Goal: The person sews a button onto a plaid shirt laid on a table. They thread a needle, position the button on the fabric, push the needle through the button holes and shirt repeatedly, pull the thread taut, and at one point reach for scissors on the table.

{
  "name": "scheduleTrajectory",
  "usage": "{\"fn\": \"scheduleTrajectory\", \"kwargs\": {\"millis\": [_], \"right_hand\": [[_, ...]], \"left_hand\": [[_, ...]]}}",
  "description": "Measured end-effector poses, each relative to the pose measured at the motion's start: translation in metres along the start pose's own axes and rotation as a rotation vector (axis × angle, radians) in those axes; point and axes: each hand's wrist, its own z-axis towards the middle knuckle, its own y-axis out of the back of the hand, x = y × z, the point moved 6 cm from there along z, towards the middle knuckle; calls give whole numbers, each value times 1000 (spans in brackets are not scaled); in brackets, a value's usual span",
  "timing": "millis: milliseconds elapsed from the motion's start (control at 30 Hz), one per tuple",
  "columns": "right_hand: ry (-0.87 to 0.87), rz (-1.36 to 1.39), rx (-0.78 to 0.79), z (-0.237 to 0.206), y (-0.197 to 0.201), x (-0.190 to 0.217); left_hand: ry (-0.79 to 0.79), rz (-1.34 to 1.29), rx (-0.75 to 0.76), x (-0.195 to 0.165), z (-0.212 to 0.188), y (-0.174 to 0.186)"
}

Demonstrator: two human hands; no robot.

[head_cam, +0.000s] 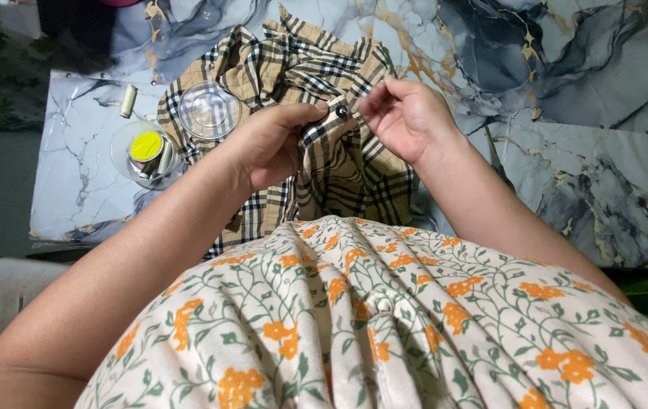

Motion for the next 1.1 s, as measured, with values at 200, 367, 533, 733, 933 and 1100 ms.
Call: {"fn": "scheduleTrajectory", "kwargs": {"millis": [200, 367, 533, 733, 933, 1100], "right_hand": [[77, -97, 114, -7, 9, 8], [38, -279, 370, -35, 7, 16], [-57, -573, 498, -47, 16, 9], [0, -953, 403, -43, 31, 0], [128, -977, 153, -22, 31, 16], [70, -625, 130, -13, 42, 35]], "left_hand": [[13, 39, -22, -8, -7, -2], [-13, 55, -1, -12, -8, -1], [-13, 40, -1, -16, -6, 4], [-143, 230, -76, -26, 12, 33], [-313, 551, -161, -48, 45, 72], [-213, 422, -243, -54, 62, 93]]}}
